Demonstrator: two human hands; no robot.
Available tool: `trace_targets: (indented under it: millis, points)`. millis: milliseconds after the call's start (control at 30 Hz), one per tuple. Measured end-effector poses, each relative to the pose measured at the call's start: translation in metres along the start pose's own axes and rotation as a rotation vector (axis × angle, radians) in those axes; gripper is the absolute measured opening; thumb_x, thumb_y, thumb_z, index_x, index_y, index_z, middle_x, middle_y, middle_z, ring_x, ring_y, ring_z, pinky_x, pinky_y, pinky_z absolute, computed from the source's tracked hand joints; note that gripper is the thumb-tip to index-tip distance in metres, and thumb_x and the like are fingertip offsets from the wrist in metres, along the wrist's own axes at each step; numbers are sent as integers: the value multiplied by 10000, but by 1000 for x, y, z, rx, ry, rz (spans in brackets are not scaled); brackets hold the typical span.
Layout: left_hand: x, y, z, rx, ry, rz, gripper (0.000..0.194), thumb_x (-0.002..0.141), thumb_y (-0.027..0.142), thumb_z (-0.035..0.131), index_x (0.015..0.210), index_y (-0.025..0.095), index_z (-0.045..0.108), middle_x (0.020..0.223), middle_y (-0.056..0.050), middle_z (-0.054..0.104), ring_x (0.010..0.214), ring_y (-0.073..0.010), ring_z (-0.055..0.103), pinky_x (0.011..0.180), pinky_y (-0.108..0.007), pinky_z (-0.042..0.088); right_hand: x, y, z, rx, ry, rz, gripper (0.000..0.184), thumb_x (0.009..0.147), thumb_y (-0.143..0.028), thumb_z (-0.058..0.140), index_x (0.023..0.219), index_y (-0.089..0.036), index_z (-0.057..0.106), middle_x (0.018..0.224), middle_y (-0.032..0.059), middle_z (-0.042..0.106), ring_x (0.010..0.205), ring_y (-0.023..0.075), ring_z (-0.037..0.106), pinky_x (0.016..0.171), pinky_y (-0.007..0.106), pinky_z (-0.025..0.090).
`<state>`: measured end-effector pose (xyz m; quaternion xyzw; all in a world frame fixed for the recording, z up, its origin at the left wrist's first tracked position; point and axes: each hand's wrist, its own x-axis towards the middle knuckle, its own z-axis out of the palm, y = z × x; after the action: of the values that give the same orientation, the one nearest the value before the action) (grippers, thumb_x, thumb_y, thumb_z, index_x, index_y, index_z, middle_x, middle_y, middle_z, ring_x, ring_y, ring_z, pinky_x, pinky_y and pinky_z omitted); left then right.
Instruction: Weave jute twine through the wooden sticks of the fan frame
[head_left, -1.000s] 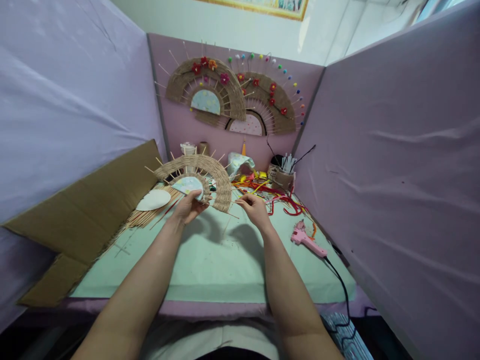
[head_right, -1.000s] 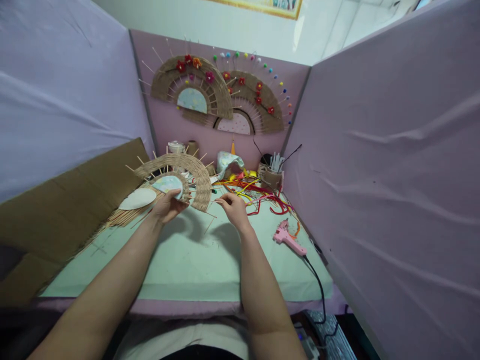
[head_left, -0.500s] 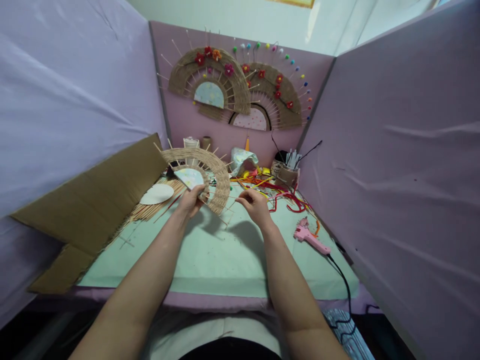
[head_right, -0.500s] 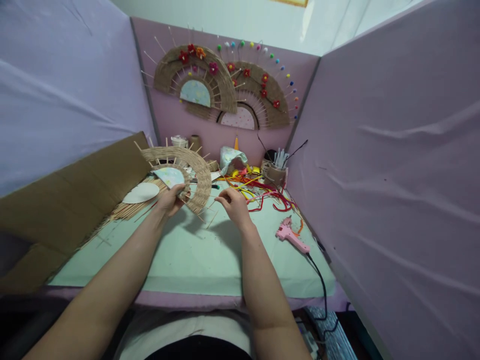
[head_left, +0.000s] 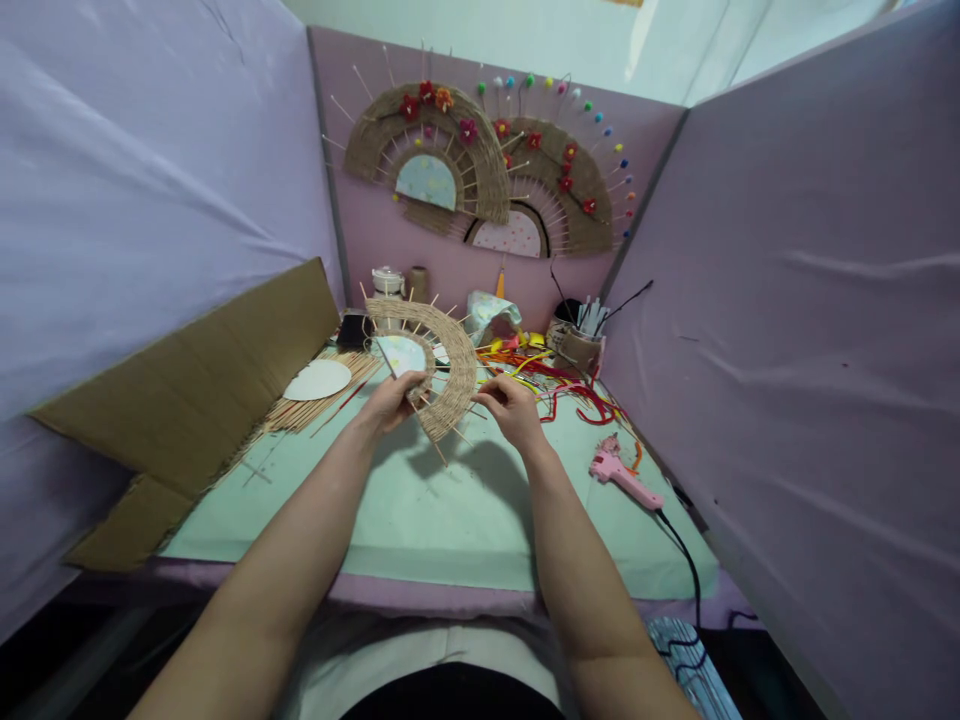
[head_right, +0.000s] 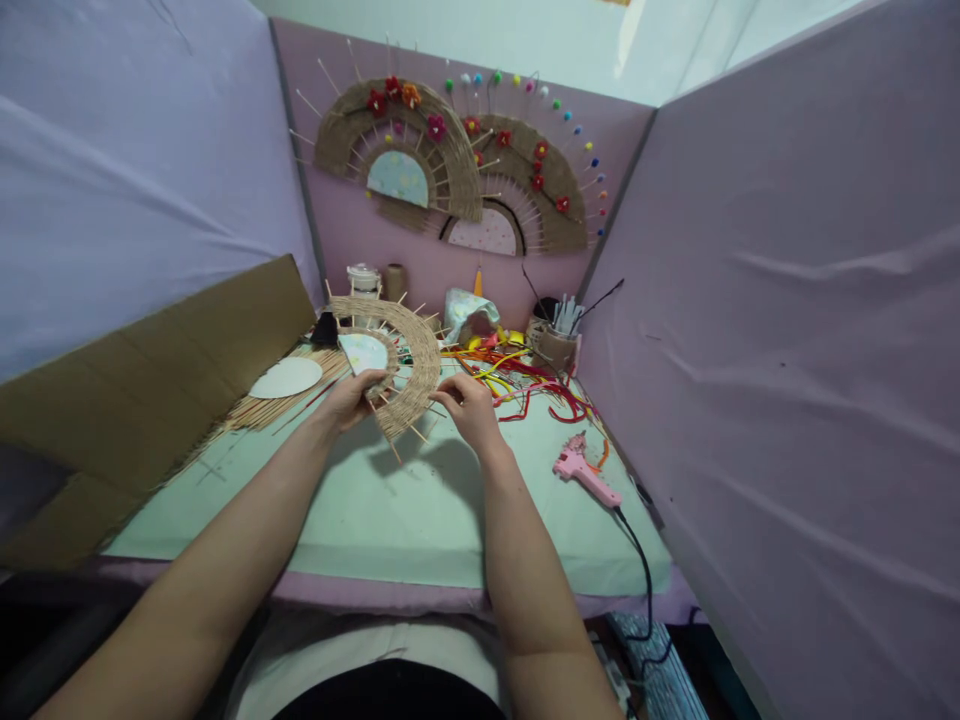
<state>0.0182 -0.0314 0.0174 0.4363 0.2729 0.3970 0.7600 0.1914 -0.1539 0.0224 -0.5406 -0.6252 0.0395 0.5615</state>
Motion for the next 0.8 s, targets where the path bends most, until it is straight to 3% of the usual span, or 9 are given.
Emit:
trace_targets:
  millis: [567, 800]
  points:
    - [-4, 14, -2, -253, -8, -79, 69, 750, 136, 537, 788, 93, 576, 579, -23, 592, 447, -78, 520, 450, -168, 435, 0, -2, -1, -4, 56, -78, 162, 809, -326, 607, 714, -195, 620, 686, 5, 597, 607, 126, 495, 589, 258, 385]
    - [-9, 19, -2, -320, -52, -95, 179, 809, 172, 477, 873, 73, 611, 556, -25, 581, 407, -73, 500, 402, -156, 415, -1, 1, -1, -30, 37, -87, 181, 812, -340, 608, 704, -196, 629, 669, 13, 600, 629, 142, 514, 614, 274, 401]
